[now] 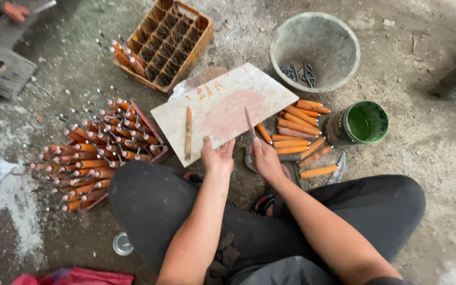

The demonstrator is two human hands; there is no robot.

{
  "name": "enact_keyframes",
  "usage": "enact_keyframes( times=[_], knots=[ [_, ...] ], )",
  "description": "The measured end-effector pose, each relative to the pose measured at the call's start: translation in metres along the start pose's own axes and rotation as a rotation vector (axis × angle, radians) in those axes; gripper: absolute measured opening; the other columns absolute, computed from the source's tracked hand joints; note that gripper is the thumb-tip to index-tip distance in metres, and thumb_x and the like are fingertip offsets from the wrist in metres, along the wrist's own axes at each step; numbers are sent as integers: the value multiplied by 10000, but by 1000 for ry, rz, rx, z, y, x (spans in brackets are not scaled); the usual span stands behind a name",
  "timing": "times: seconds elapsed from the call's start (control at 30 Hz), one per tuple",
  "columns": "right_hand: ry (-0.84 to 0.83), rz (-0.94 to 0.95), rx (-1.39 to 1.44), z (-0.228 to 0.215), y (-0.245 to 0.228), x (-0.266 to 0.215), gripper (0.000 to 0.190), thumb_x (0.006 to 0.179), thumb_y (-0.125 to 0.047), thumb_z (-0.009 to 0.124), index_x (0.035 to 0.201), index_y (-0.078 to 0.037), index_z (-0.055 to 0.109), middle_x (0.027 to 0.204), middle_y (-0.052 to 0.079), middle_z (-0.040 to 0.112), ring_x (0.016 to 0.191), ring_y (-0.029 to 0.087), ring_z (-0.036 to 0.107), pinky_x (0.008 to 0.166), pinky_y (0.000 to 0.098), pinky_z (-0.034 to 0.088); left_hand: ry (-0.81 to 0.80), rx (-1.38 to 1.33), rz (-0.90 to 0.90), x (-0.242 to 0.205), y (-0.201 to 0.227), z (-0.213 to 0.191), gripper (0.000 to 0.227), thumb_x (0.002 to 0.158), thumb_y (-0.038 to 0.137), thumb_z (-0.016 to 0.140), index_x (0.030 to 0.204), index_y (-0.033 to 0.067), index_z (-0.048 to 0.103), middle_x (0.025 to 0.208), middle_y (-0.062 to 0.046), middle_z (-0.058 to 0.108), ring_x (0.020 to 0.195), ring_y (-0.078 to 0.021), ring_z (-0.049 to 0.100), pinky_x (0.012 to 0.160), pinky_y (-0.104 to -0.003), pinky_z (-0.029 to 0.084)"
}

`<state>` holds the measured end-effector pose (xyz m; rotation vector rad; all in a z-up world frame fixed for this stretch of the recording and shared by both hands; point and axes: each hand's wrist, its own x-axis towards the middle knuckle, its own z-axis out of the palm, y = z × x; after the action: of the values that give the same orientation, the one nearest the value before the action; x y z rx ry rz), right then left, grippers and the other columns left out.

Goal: The person sits on the floor and assembles wooden-handled tools by inserting metal hooks into the handles. They use pliers to secure the metal hooks and then apply a pinkish substance to the top of the handles using a small stick.

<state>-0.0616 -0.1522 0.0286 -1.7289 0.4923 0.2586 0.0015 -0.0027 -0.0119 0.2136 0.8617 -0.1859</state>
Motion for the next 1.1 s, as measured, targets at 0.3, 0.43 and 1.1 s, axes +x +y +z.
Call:
enact_keyframes(
  times=[0.3, 0.43, 1.1],
  knots=[
    [130, -167, -445, 21, -10, 11, 511, 1079, -408, 377, 1008, 16, 653, 963, 348, 649, 1039, 536, 599, 839, 557, 489, 35, -31, -33, 8, 3, -6, 582, 1071, 459, 397, 1476, 46, 460, 1498, -226, 503, 1413, -413, 471, 1172, -573, 377],
    [58, -121, -501, 0, 17, -9, 500, 1075, -400, 355, 1023, 4, 645, 944, 350, 637, 1024, 541, 590, 845, 564, 480, 4, -34, -21, 11, 0, -4, 575, 1055, 454, 371, 1469, 66, 461, 1497, -180, 531, 1397, -406, 497, 1160, -578, 382],
    [158, -297, -495, 40, -27, 12, 457, 1087, -402, 345, 1016, -20, 587, 890, 330, 665, 889, 553, 613, 770, 631, 454, -15, -78, -15, 15, 3, 1, 557, 1055, 422, 430, 1438, 21, 477, 1473, -250, 512, 1379, -438, 495, 1150, -579, 422]
  ],
)
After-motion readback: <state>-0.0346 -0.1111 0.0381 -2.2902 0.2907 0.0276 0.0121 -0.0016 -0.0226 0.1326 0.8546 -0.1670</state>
